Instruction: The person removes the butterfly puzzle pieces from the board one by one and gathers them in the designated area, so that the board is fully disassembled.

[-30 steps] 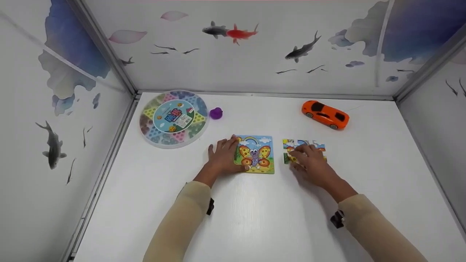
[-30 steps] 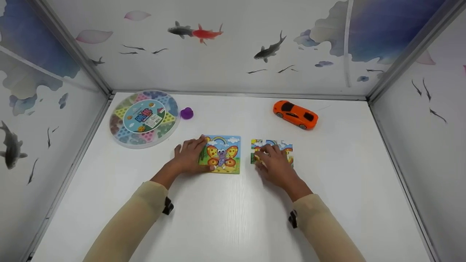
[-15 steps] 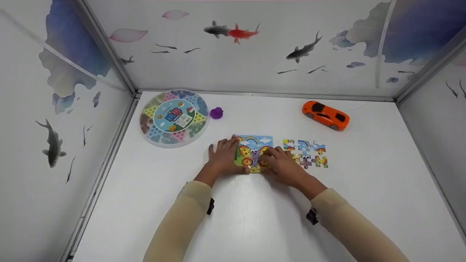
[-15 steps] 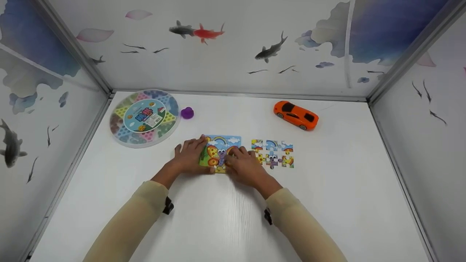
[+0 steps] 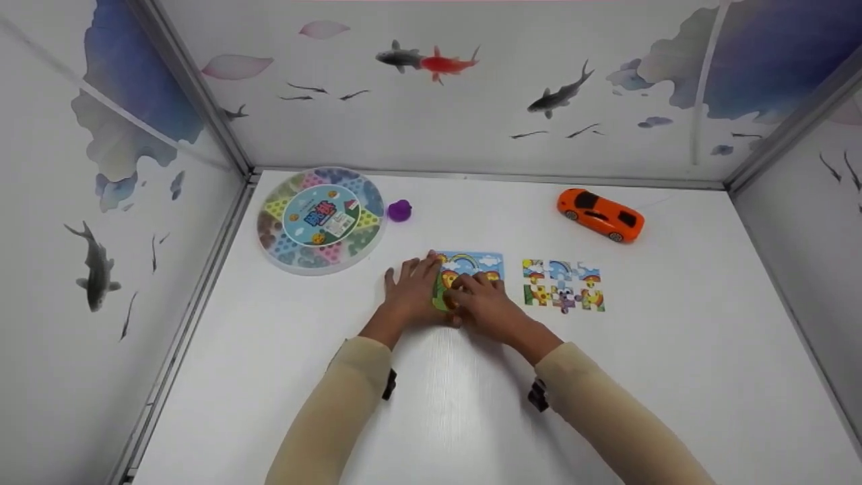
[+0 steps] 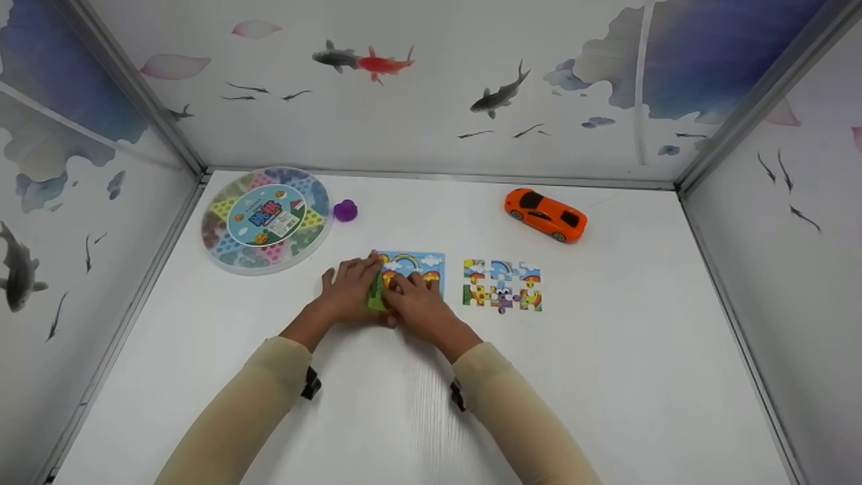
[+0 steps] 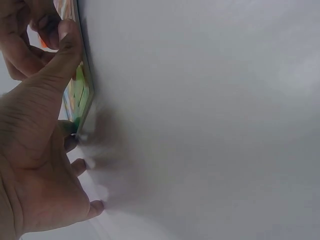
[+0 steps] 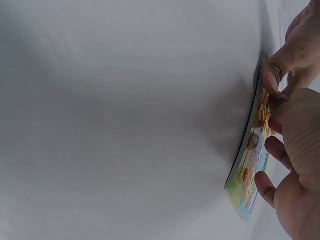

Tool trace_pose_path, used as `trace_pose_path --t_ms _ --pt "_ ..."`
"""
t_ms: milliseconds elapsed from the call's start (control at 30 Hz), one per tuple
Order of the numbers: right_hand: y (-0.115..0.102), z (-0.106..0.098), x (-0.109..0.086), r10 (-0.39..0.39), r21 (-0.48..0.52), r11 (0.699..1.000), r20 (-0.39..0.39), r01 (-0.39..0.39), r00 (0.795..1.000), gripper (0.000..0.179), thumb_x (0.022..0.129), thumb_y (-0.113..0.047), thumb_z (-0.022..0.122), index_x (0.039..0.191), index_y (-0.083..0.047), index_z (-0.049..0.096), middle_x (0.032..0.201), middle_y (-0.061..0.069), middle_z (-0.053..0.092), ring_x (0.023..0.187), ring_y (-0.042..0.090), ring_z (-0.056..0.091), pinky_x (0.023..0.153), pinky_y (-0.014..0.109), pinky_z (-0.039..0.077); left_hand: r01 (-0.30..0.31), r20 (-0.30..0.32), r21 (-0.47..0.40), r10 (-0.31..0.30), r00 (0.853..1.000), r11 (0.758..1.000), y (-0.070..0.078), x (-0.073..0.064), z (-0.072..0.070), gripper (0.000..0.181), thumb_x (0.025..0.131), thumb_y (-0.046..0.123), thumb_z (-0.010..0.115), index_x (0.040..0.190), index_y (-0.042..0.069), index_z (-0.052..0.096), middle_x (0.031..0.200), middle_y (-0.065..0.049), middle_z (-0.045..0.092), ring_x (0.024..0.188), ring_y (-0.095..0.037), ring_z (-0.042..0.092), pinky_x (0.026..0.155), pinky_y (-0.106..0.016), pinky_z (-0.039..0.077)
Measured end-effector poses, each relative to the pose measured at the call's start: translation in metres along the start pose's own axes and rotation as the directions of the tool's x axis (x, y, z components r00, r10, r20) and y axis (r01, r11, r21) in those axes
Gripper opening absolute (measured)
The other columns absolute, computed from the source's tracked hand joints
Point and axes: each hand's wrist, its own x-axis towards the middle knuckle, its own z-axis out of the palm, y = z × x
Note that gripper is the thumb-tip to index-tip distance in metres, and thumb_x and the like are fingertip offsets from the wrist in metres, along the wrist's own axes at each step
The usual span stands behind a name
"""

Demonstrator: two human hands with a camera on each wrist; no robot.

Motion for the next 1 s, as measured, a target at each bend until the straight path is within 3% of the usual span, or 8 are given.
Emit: trace_pose_path --t_ms 267,533,800,1000 --pt "-0.007 0.001 0.012 0.043 -0.034 0.999 0.05 -0.041 0.998 0.05 0.102 -0.021 0.082 0.149 -0.016 0.069 0.156 0.013 0.056 0.136 0.038 0.05 0.112 0.077 0.044 -0.003 -0.014 -0.011 0.003 1.0 1.0 0.0 -0.003 -0.001 0.127 0.084 0.076 0.083 0.179 0.019 0.022 0.188 0.001 0.014 0.171 -0.033 0.017 0.135 -0.074 0.014" --pt "-0.013 0.002 0.02 0.0 -0.071 0.998 0.035 0.002 0.999 0.047 0.105 -0.022 0.079 0.151 -0.021 0.069 0.154 0.007 0.057 0.133 0.038 0.053 0.104 0.071 0.049 -0.021 -0.025 0.01 0.021 0.999 1.0 -0.001 -0.002 0.0 0.12 0.088 0.069 0.084 0.178 0.019 0.024 0.187 -0.001 0.017 0.17 -0.034 0.019 0.134 -0.075 0.017" --pt "-0.019 -0.001 0.026 0.071 -0.066 0.996 0.094 -0.065 0.993 0.05 0.104 -0.022 0.08 0.153 -0.02 0.067 0.161 0.006 0.053 0.141 0.039 0.049 0.11 0.073 0.046 -0.017 -0.014 0.013 0.017 1.0 1.0 -0.003 0.0 0.001 0.116 0.09 0.065 0.083 0.179 0.021 0.022 0.188 0.001 0.014 0.17 -0.033 0.018 0.134 -0.075 0.016" --pt "-0.02 0.001 0.028 0.087 -0.087 0.993 0.09 -0.079 0.992 0.047 0.103 -0.018 0.08 0.148 -0.016 0.068 0.16 0.009 0.054 0.139 0.04 0.049 0.11 0.074 0.047 -0.021 0.0 0.024 0.021 1.0 0.999 -0.002 -0.001 0.0 0.116 0.09 0.065 0.081 0.179 0.022 0.02 0.189 0.001 0.011 0.17 -0.033 0.017 0.134 -0.074 0.016"
